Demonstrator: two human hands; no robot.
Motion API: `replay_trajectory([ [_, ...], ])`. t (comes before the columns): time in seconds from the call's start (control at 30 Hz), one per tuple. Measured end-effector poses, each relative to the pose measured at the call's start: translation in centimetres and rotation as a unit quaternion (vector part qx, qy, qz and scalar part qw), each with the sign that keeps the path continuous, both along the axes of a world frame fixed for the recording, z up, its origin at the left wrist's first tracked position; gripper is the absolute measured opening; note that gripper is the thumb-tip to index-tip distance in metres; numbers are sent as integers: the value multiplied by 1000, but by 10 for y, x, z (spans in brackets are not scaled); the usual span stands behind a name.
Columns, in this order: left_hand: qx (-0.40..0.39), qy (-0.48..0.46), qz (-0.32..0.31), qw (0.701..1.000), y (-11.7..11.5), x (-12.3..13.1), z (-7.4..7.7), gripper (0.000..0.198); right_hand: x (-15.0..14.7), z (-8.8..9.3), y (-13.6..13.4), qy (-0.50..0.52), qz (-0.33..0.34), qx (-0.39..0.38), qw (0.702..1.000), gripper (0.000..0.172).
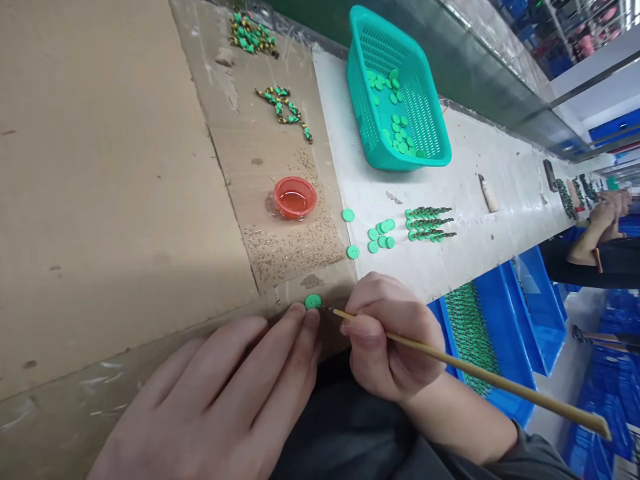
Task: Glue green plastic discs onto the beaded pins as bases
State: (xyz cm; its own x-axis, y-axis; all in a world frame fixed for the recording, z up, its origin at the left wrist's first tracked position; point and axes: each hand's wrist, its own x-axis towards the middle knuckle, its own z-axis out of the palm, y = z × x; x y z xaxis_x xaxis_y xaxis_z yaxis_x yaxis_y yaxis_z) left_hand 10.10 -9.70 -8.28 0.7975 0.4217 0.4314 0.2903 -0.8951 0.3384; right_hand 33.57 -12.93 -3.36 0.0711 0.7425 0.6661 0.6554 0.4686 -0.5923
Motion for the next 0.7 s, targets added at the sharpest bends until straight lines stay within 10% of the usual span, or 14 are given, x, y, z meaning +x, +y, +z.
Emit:
replay_trajectory([
  [0.7,-21,15,-1,1000,-2,-2,3,49,-1,-1,0,21,-5,-14,1000,16],
])
